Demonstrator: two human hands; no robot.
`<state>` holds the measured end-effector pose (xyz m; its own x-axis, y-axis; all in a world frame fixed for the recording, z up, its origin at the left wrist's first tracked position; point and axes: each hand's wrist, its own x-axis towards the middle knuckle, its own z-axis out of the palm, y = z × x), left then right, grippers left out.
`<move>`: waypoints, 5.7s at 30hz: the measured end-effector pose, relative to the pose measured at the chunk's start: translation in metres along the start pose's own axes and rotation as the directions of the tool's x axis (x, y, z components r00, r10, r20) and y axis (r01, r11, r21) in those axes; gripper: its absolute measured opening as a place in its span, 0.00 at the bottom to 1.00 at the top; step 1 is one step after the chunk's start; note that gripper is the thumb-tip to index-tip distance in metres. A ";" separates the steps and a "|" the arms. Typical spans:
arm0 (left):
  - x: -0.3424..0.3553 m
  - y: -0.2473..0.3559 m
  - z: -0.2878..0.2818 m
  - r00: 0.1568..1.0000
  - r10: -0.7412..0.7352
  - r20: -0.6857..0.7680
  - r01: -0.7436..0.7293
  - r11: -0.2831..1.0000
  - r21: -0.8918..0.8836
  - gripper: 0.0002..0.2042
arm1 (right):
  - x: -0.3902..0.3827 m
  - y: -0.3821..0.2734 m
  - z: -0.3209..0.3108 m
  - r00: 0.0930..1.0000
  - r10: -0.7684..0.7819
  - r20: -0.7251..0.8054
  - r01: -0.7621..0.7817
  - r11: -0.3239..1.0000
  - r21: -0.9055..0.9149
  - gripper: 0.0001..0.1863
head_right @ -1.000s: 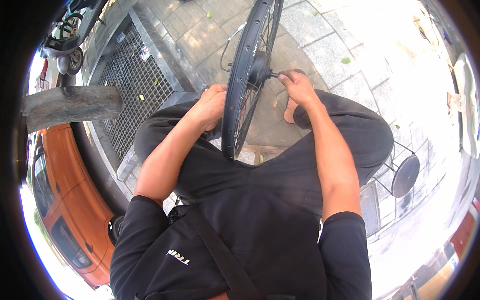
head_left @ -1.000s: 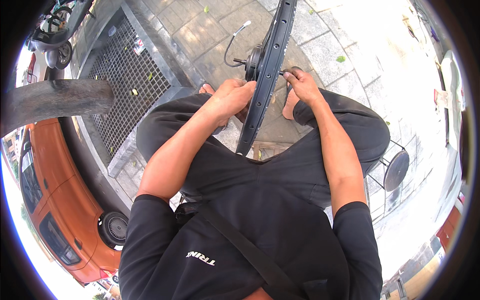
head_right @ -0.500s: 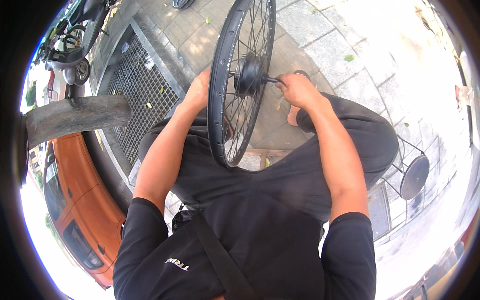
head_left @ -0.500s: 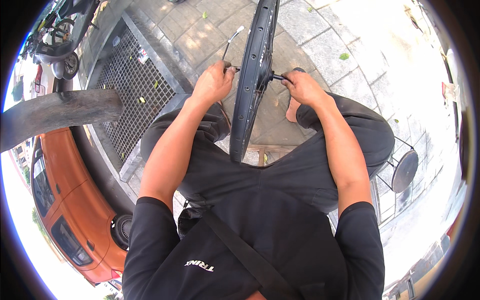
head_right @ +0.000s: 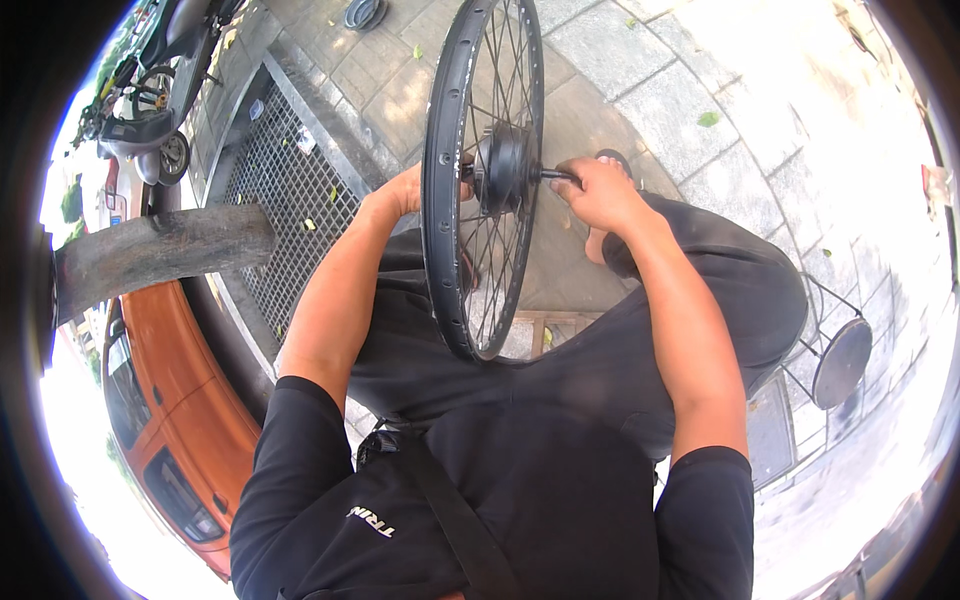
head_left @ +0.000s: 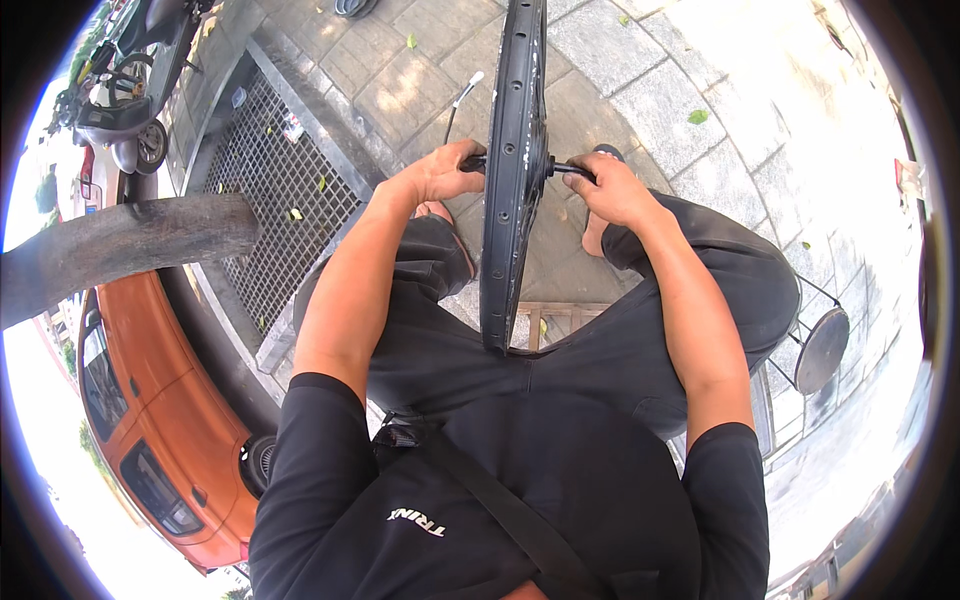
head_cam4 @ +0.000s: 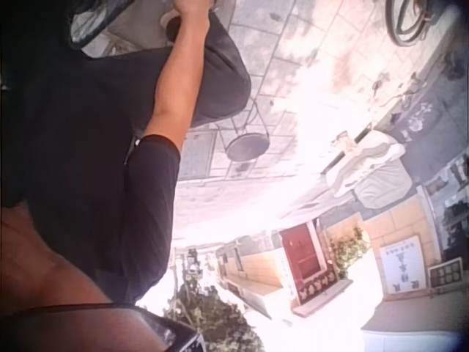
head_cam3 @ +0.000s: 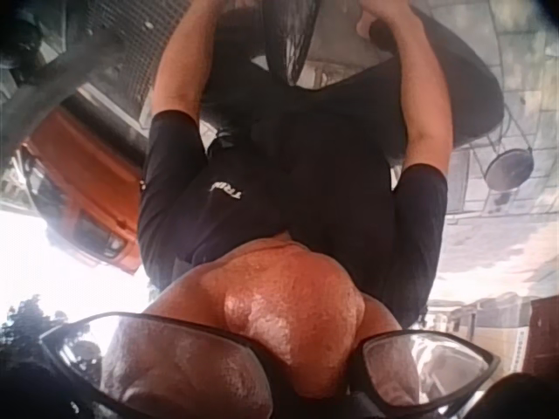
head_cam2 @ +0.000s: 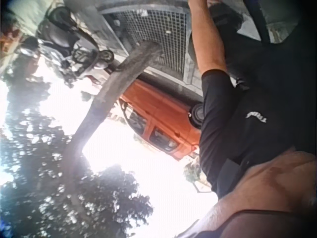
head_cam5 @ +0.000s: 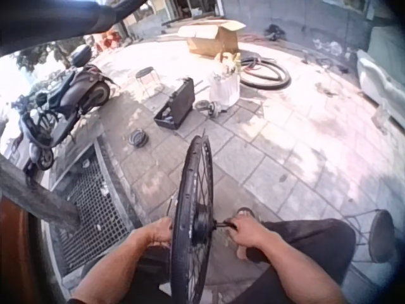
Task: The person uses a cordless drill to tighten components on a bicycle wheel hub, then manually adjusts the spokes and rotates the wheel to check alignment. The person also uses a screwdriver to make adjustments to the hub area.
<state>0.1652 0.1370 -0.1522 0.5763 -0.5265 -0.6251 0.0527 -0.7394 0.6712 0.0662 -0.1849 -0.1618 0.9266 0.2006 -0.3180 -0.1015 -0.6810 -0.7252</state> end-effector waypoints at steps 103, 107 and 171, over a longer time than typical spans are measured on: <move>-0.155 0.106 -0.016 0.842 0.130 -0.523 -0.227 0.966 -0.126 0.66 | 0.022 -0.119 -0.103 0.976 -0.153 0.154 0.137 0.984 0.114 0.13; -0.154 0.105 -0.016 0.845 0.133 -0.518 -0.204 0.976 -0.082 0.67 | 0.025 -0.121 -0.103 0.977 -0.160 0.139 0.154 0.987 0.048 0.17; -0.138 0.108 -0.001 0.899 0.069 -0.433 -0.245 0.898 -0.366 0.75 | 0.003 -0.122 -0.074 0.874 0.434 0.217 -0.468 0.635 0.615 0.20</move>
<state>0.0921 0.1307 0.0071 0.8746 -0.3424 -0.3432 0.2045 -0.3812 0.9016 0.1083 -0.1530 -0.0289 0.6876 0.0329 -0.7253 -0.7205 -0.0932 -0.6872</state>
